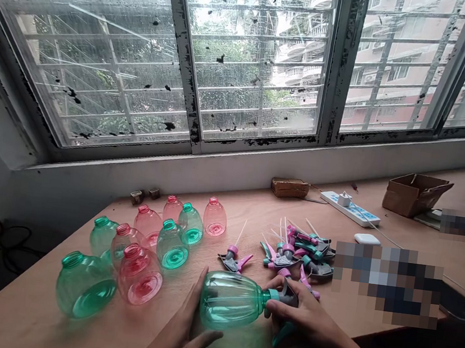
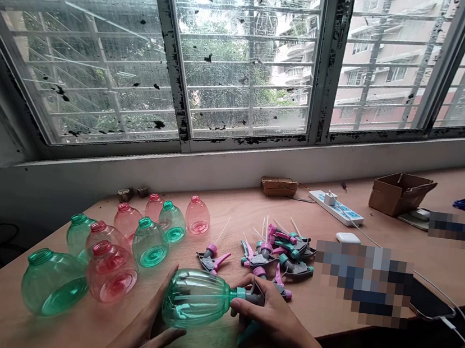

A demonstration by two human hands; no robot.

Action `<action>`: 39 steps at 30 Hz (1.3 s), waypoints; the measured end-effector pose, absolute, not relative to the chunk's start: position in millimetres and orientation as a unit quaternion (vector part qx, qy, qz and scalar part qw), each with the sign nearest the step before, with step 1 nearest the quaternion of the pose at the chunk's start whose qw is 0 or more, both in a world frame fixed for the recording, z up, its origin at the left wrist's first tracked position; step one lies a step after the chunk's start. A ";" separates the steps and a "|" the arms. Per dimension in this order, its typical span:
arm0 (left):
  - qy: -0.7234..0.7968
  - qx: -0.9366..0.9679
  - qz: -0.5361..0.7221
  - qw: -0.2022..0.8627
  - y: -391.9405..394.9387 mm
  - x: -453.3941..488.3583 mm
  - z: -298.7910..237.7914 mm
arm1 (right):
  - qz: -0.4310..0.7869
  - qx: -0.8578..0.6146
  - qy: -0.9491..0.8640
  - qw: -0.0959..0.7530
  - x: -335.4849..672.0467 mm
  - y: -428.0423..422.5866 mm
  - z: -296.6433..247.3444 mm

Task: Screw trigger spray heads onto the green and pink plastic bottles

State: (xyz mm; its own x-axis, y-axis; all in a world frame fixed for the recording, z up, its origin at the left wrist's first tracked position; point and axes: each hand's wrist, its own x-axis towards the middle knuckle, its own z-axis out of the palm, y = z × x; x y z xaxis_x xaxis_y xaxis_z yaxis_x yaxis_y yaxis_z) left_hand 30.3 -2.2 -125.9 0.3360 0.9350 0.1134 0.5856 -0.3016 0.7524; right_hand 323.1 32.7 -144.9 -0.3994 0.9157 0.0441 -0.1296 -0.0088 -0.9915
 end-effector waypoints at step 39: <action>0.485 0.763 0.259 0.339 3.3 23.0 -133.1 | 0.617 -0.341 -0.568 0.425 324.1 33.7 -149.6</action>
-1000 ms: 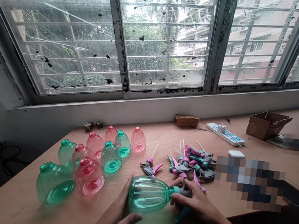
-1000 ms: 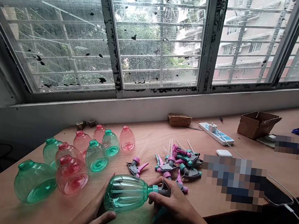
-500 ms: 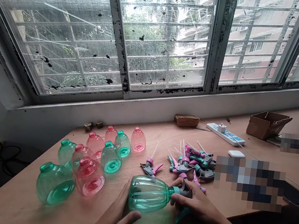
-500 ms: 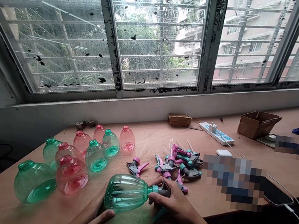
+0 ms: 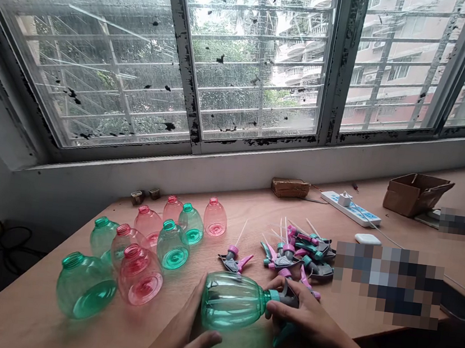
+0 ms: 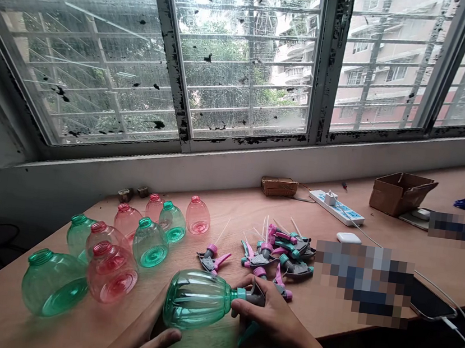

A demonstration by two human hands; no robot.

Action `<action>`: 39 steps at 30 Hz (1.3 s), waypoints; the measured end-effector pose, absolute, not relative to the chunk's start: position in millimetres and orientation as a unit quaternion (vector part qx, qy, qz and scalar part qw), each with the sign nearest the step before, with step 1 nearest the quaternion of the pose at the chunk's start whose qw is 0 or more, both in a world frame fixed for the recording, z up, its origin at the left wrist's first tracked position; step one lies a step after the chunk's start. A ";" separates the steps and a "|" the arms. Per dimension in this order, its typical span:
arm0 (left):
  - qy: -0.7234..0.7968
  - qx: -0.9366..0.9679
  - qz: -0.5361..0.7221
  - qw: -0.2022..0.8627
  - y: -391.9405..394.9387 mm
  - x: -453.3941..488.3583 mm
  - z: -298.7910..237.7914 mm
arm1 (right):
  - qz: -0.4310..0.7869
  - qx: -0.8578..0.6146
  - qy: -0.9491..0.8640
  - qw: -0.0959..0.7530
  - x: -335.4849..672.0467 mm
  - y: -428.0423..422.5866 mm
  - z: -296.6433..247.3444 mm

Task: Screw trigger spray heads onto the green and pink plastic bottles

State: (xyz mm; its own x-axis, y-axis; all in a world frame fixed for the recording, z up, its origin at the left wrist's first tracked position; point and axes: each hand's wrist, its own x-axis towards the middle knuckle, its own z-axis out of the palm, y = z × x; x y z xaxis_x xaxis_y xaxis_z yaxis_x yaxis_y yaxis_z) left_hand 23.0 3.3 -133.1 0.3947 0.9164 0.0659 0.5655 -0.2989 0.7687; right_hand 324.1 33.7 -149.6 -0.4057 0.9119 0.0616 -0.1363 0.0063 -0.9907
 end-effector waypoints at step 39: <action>0.477 0.755 0.291 0.342 -0.9 32.3 -126.2 | 0.623 -0.340 -0.549 0.441 324.1 34.5 -149.6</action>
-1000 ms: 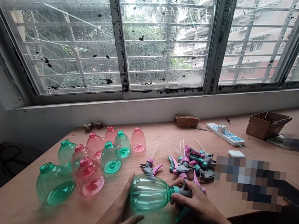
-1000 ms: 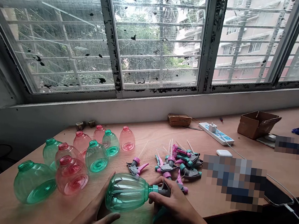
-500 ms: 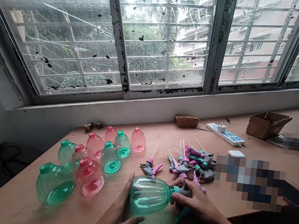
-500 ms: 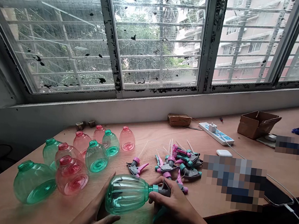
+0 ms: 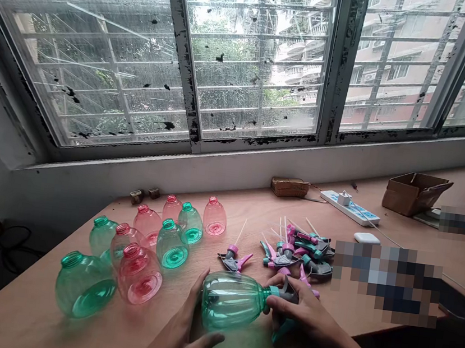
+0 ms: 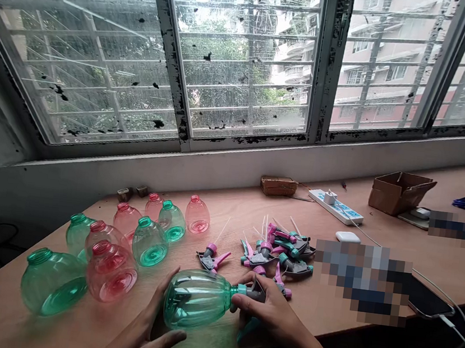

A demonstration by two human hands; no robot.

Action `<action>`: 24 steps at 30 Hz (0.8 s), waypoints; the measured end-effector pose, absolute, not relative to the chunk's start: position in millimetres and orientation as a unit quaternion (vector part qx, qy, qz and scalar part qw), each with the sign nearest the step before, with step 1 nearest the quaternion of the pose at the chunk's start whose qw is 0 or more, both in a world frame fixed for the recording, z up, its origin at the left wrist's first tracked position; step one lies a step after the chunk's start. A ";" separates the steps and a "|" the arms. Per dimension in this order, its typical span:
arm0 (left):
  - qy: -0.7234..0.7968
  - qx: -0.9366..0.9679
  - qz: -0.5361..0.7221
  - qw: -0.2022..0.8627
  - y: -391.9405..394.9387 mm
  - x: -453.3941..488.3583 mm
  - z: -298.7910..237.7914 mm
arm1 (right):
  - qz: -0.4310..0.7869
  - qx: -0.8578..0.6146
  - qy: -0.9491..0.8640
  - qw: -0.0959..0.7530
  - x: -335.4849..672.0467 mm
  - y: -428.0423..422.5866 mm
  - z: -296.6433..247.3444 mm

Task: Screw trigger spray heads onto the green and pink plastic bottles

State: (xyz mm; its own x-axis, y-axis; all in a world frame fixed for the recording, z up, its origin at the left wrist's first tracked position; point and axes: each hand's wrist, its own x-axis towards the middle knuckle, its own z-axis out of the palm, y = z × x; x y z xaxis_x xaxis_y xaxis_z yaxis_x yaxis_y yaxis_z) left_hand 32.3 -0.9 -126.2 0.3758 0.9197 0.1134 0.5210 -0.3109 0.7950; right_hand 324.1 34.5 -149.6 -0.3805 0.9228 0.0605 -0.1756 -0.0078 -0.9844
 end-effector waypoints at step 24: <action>0.484 0.771 0.260 0.322 -1.5 25.8 -128.7 | 0.622 -0.341 -0.552 0.438 323.1 34.5 -150.2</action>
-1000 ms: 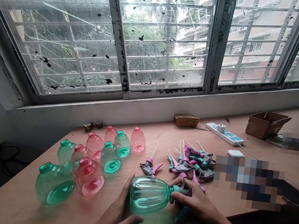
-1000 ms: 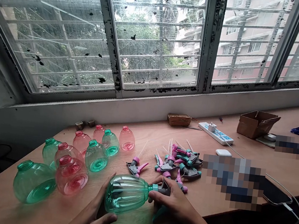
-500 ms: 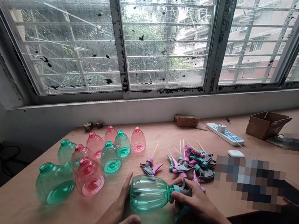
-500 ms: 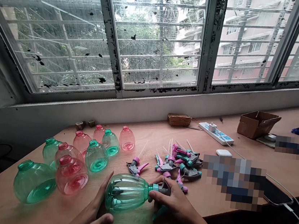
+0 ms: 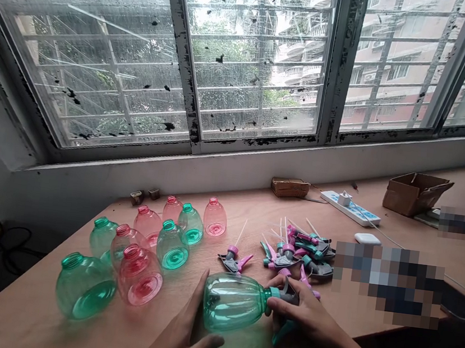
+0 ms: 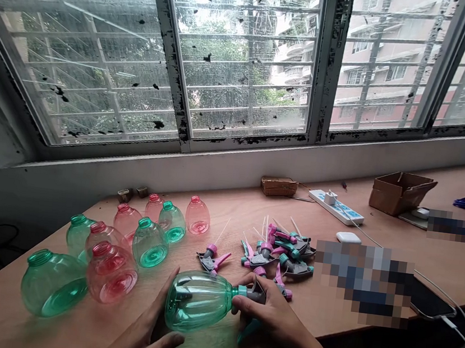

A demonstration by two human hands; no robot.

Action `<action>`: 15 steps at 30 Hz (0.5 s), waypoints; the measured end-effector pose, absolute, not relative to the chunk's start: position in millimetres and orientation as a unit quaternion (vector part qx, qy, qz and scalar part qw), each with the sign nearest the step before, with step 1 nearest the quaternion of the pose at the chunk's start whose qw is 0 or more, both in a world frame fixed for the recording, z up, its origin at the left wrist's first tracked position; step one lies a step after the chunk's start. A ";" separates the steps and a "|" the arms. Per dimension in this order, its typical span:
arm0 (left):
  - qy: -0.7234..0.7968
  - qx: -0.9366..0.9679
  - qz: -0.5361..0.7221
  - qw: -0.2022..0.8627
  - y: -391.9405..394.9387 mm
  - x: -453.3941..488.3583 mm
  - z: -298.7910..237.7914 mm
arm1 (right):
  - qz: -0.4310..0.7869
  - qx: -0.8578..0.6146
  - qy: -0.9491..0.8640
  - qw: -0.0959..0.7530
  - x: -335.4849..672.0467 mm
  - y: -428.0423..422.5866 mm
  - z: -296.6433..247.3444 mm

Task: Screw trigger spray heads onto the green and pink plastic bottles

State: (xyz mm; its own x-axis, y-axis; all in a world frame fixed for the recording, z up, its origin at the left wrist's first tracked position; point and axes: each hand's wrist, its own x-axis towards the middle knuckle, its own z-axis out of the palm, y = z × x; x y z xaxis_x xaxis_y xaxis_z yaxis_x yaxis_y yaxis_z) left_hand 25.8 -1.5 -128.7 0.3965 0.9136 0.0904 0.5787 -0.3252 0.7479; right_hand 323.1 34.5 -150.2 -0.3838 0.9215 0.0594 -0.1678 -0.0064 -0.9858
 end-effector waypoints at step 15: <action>0.499 0.774 0.242 0.305 0.6 22.7 -136.8 | 0.624 -0.350 -0.547 0.434 322.9 34.2 -148.5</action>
State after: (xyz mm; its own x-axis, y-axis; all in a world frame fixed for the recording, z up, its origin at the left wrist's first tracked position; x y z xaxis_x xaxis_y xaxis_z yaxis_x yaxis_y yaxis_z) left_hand 22.7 0.6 -136.8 0.3851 0.9202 0.0700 0.6252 -0.3160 0.7137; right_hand 322.9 34.2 -148.5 -0.3782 0.9250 0.0370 -0.1582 -0.0252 -0.9871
